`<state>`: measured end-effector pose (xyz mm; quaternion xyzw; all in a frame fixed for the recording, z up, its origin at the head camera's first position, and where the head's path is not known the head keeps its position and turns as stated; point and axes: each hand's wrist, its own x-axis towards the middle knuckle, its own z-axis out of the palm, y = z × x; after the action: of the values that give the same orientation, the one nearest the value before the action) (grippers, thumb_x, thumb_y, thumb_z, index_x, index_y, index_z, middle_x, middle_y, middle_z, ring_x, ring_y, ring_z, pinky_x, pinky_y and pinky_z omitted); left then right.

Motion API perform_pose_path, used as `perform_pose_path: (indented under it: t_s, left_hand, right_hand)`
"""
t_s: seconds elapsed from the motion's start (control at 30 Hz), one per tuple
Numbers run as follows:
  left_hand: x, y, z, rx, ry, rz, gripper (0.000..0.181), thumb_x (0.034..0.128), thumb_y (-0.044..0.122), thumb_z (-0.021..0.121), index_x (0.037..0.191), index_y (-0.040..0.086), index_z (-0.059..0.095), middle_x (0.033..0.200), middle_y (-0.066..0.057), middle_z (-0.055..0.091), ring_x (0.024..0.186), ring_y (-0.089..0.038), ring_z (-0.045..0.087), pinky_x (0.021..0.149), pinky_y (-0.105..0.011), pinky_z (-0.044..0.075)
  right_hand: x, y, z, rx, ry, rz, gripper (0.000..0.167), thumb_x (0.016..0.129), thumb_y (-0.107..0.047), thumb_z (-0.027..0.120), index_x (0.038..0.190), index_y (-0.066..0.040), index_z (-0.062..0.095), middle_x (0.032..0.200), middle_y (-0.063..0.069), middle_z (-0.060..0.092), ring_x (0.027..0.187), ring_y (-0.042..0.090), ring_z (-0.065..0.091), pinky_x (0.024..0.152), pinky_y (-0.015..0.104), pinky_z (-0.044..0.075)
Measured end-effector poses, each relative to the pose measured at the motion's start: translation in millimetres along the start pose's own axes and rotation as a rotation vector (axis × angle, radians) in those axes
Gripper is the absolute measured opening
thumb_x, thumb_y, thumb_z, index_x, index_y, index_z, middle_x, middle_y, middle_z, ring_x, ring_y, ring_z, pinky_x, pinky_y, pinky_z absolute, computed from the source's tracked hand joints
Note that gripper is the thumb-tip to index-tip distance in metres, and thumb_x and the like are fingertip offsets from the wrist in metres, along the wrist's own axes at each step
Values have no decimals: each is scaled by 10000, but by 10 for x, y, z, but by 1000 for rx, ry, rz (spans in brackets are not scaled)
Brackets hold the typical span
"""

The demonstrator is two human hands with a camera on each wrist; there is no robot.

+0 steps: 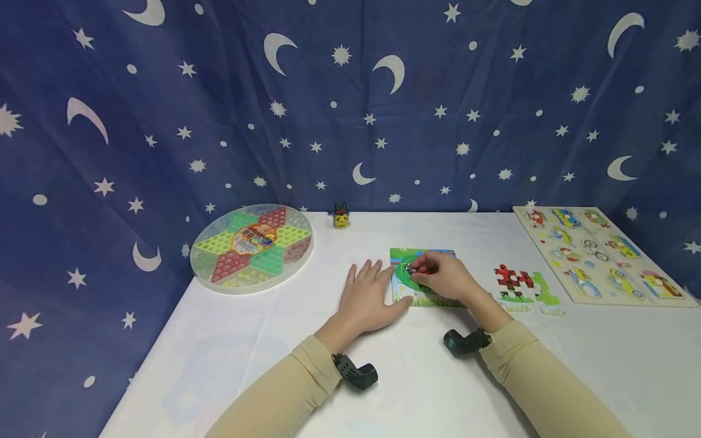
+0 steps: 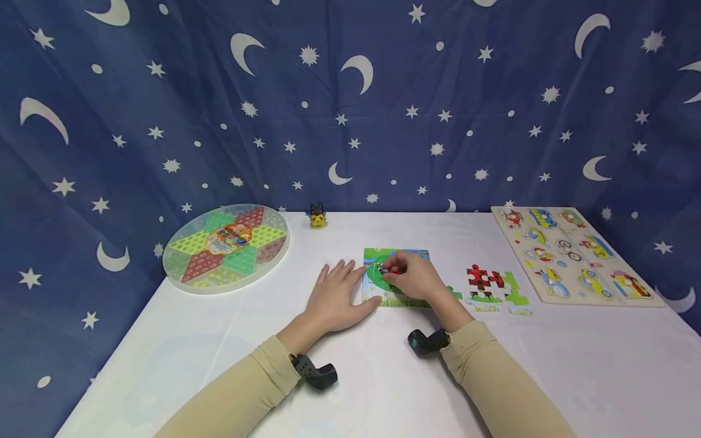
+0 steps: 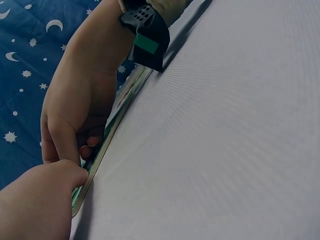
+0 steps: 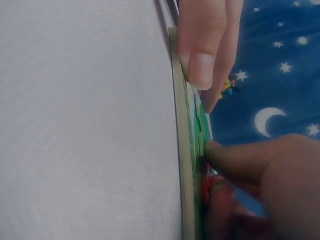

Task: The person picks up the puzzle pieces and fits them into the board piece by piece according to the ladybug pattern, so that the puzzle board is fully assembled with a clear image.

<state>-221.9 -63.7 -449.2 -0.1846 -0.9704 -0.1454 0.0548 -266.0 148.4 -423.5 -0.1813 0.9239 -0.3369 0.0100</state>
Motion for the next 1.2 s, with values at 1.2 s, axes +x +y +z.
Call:
perform_pose_path:
  t_s: [1.2]
  left_hand:
    - [-1, 10, -7, -36, 6, -1, 821, 940, 715, 463, 1563, 182, 453, 1614, -128, 383, 1523, -316, 261, 1234, -560, 92]
  right_hand:
    - [-289, 108, -507, 71, -26, 108, 208, 1005, -261, 674, 1126, -97, 719, 1145, 96, 693, 881, 228, 648, 760, 368, 533]
